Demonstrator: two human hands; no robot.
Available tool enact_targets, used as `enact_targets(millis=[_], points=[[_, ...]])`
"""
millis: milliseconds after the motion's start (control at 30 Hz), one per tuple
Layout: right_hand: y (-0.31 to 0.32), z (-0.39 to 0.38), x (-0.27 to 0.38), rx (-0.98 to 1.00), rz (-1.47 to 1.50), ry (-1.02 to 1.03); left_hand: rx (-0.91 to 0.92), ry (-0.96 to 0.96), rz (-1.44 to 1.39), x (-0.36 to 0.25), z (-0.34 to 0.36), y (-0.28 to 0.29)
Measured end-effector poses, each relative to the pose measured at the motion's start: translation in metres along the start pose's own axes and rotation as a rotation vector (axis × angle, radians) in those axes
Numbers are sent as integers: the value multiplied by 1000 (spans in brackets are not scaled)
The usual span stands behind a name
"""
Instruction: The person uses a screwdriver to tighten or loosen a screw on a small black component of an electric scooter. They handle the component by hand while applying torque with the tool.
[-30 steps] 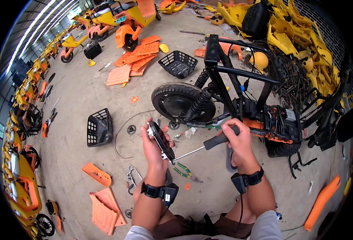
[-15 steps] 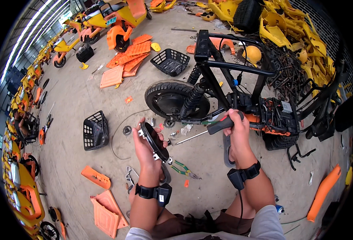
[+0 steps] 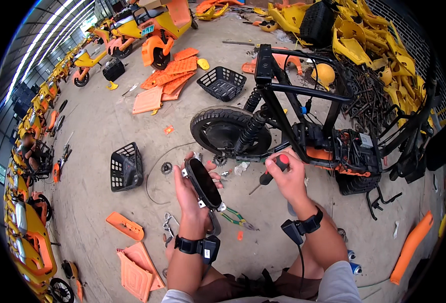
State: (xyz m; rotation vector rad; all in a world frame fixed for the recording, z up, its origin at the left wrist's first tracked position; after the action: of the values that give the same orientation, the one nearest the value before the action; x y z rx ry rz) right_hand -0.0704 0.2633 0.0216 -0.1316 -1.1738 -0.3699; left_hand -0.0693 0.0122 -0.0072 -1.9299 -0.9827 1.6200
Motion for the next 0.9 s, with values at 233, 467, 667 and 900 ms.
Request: enact_targets(millis=[233,467,667,900], points=[[20,19,-5,-67,112,-113,166,7,50,-6,-10,-14],[41,18,-12,-241,190,-168,291,43,139,-6,-15,-18],[27,15,-18,-120,691,-330,275,40,179,0,-12,-15],[6,4,-14,-2,853,-394,196,1,278,3,-12,-18]])
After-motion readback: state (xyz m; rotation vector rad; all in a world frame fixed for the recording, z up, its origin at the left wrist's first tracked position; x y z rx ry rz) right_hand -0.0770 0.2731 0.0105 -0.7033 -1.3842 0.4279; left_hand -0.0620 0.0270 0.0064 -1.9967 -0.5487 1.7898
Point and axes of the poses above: each hand's wrist, its own z-axis towards the middle knuckle, its own y-axis out of the back of the hand, x = y × z, the point moved 7 cm from there along z, towards the middle knuckle, and after that the axes turned 7 degrees about -x, right-handed, at the moved point
